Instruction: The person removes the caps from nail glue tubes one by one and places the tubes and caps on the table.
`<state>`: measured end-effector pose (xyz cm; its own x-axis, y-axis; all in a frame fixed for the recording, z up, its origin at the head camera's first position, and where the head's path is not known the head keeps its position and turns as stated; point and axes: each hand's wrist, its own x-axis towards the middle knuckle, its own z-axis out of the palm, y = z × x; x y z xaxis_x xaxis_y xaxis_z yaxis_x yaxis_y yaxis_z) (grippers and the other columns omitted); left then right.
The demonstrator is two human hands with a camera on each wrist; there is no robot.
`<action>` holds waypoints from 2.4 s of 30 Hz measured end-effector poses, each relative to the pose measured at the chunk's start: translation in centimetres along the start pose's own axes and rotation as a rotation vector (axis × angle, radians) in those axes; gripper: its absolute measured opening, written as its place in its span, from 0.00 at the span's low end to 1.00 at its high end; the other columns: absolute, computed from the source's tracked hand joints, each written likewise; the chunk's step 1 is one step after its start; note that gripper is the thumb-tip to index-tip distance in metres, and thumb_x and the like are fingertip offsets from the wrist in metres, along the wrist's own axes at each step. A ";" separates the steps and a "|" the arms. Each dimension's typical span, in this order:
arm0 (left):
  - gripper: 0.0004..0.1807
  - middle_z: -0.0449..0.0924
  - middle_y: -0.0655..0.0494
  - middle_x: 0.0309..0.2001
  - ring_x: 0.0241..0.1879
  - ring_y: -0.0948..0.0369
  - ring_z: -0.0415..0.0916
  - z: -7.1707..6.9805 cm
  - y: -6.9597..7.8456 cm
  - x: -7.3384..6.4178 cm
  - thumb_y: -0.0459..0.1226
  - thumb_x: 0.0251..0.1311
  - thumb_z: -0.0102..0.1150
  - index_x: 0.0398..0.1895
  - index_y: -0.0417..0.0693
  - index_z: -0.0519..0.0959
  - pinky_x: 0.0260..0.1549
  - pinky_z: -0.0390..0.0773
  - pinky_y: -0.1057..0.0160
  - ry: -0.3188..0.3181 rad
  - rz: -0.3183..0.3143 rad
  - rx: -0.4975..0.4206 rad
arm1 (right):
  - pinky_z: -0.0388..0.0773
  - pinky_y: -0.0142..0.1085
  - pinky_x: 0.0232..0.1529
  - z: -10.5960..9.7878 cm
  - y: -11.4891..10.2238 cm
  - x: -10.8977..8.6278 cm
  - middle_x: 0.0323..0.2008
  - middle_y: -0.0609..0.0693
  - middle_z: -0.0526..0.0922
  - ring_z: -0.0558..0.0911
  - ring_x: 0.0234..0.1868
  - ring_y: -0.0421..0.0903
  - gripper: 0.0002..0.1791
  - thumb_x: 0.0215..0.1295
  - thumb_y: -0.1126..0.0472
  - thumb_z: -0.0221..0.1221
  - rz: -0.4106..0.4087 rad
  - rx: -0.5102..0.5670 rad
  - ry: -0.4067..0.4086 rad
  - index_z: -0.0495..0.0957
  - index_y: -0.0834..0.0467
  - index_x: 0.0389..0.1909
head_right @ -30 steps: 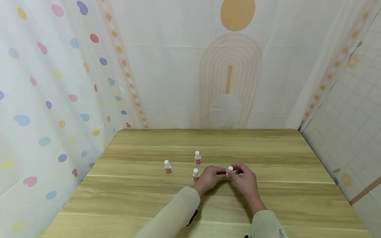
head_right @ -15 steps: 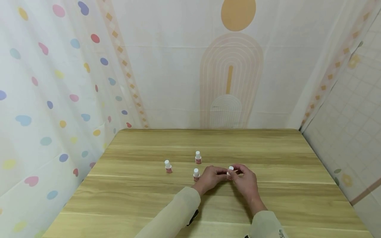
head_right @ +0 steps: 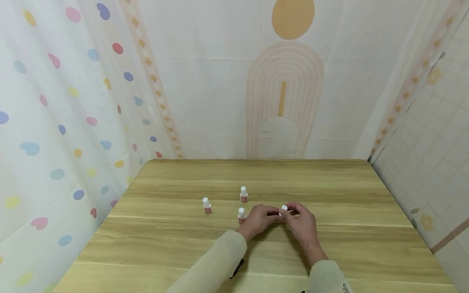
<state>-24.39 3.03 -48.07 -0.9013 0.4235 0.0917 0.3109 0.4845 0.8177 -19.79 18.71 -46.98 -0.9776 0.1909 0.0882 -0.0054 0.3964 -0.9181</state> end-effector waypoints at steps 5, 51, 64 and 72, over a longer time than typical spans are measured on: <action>0.13 0.87 0.65 0.41 0.44 0.72 0.78 0.0 0.0 0.0 0.47 0.59 0.68 0.44 0.53 0.89 0.46 0.75 0.70 0.005 -0.001 0.006 | 0.72 0.32 0.32 0.0 0.1 0.0 0.40 0.54 0.83 0.76 0.43 0.47 0.15 0.68 0.55 0.64 -0.022 -0.002 -0.013 0.82 0.61 0.48; 0.11 0.87 0.64 0.41 0.44 0.72 0.78 0.2 -0.2 -0.1 0.44 0.61 0.68 0.43 0.52 0.89 0.46 0.75 0.70 0.012 -0.003 -0.009 | 0.70 0.35 0.38 0.1 0.5 0.0 0.42 0.55 0.84 0.77 0.45 0.48 0.15 0.69 0.57 0.63 -0.035 -0.036 0.002 0.82 0.61 0.50; 0.11 0.87 0.65 0.40 0.44 0.73 0.78 0.1 -0.2 -0.1 0.45 0.61 0.68 0.44 0.54 0.89 0.46 0.75 0.71 0.008 0.004 0.001 | 0.74 0.31 0.36 0.1 0.2 0.0 0.40 0.53 0.83 0.77 0.44 0.47 0.18 0.64 0.52 0.67 -0.013 -0.026 0.004 0.82 0.61 0.47; 0.11 0.87 0.66 0.41 0.44 0.72 0.78 0.2 -0.2 -0.1 0.45 0.62 0.67 0.44 0.54 0.89 0.46 0.75 0.70 0.001 -0.014 -0.009 | 0.73 0.33 0.36 0.0 0.1 -0.1 0.41 0.54 0.84 0.77 0.44 0.48 0.15 0.67 0.56 0.65 -0.028 -0.034 -0.005 0.82 0.61 0.48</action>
<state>-24.31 3.00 -48.32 -0.9057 0.4161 0.0807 0.2955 0.4835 0.8240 -19.70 18.71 -47.10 -0.9783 0.1746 0.1117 -0.0259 0.4318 -0.9016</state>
